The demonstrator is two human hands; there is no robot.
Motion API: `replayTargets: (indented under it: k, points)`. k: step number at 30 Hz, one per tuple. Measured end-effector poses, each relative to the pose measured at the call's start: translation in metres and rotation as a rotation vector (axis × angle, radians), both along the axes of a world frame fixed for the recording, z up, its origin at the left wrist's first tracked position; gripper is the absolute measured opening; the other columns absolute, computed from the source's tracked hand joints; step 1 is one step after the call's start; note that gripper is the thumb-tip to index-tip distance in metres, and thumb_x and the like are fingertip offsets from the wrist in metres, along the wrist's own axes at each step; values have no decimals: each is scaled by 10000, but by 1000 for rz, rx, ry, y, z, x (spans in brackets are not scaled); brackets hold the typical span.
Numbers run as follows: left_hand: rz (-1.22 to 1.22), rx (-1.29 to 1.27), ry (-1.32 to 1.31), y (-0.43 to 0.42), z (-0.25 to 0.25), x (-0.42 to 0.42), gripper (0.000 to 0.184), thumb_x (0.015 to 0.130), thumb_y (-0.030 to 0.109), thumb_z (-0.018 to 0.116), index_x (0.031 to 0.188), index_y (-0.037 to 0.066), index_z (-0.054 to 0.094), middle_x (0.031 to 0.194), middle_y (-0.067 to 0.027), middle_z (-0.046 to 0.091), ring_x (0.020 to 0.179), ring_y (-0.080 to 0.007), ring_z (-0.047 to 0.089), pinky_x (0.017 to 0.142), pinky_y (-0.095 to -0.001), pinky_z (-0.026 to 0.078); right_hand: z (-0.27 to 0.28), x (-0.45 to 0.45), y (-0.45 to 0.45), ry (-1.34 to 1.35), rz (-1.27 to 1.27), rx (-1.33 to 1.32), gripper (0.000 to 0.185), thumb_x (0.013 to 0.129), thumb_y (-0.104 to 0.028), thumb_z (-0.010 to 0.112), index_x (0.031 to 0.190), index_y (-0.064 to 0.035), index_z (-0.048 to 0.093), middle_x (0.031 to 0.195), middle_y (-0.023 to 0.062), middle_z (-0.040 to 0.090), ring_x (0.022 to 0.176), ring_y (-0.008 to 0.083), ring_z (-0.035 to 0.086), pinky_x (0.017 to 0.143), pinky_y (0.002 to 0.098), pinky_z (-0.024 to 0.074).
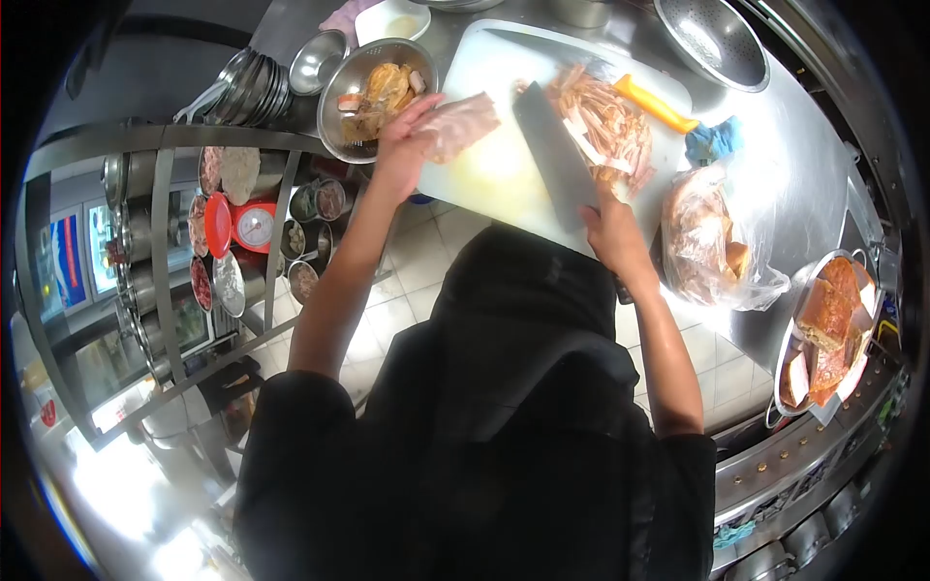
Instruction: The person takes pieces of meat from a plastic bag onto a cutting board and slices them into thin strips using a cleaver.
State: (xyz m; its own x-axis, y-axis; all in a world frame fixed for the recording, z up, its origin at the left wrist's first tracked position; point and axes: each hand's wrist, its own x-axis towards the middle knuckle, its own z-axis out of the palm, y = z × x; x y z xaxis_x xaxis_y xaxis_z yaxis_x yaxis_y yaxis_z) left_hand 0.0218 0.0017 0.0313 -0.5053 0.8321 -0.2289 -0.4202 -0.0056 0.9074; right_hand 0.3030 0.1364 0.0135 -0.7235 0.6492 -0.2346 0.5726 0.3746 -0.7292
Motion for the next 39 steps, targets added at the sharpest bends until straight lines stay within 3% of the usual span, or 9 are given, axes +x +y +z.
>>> replayTargets:
  k: [2, 5, 7, 13, 15, 21, 30, 33, 39]
  points:
    - [-284, -209, 911, -3, -2, 11, 461, 806, -45, 523, 1249, 73, 563, 1272, -139, 564, 1223, -194, 510, 1043, -356, 344, 1, 6, -2, -18, 18, 22, 301, 850, -94, 577, 1113, 6, 471, 760, 285, 615, 759, 463, 595, 682, 530, 450]
    - [-523, -391, 1242, -23, -31, 29, 403, 814, -17, 562, 1189, 121, 614, 1326, -114, 527, 1337, -229, 390, 1094, -449, 262, 17, 15, -15, -164, 53, 117, 253, 860, -92, 562, 1072, -6, 455, 711, 281, 603, 711, 475, 583, 637, 546, 440]
    - [-495, -409, 1227, -25, -33, 34, 397, 801, 12, 608, 1187, 103, 602, 1349, -113, 498, 1334, -253, 370, 1094, -504, 230, 26, 26, -28, -175, 53, 144, 228, 868, -88, 549, 1060, -21, 446, 675, 279, 591, 676, 482, 574, 606, 553, 431]
    - [-210, -449, 1283, -11, -39, 37, 482, 751, 25, 684, 1217, 75, 574, 1425, -138, 392, 1322, -304, 359, 1075, -418, 294, 70, 31, -55, -131, -33, 167, 208, 875, -53, 544, 1053, -5, 449, 633, 267, 572, 608, 457, 574, 538, 527, 425]
    - [-354, -364, 1232, -11, -44, 36, 515, 730, 22, 694, 1227, 85, 574, 1417, -156, 388, 1314, -332, 350, 1069, -407, 312, 75, 28, -62, -42, -88, 240, 204, 876, -37, 550, 1045, 17, 449, 582, 242, 551, 557, 436, 566, 492, 494, 416]
    - [-448, -192, 1299, -12, -53, 38, 497, 750, -19, 642, 1227, 108, 587, 1415, -127, 397, 1314, -352, 340, 1040, -393, 359, 38, 54, -76, -366, 51, 284, 199, 884, -85, 532, 1054, -1, 471, 575, 220, 562, 546, 424, 569, 506, 506, 433]
    - [-508, -30, 1221, -14, -62, 20, 485, 750, -59, 615, 1201, 121, 608, 1418, -77, 410, 1306, -306, 374, 1039, -373, 374, 65, 15, -80, -67, -193, 376, 184, 896, -43, 525, 1050, 13, 443, 606, 207, 581, 563, 416, 583, 477, 465, 431]
    - [-474, -60, 1209, -16, -65, 22, 468, 754, -57, 616, 1190, 114, 612, 1411, -78, 418, 1310, -307, 370, 1044, -375, 371, 42, 17, -66, -492, 88, 264, 232, 910, -82, 525, 1090, 8, 411, 717, 278, 590, 642, 464, 570, 521, 517, 414]
    - [-441, -93, 1215, -20, -63, 24, 441, 760, -47, 624, 1173, 106, 617, 1406, -76, 422, 1317, -310, 361, 1054, -382, 362, 57, 18, -81, -186, -79, 451, 227, 878, -86, 560, 1077, -10, 481, 598, 205, 576, 524, 398, 570, 473, 472, 430]
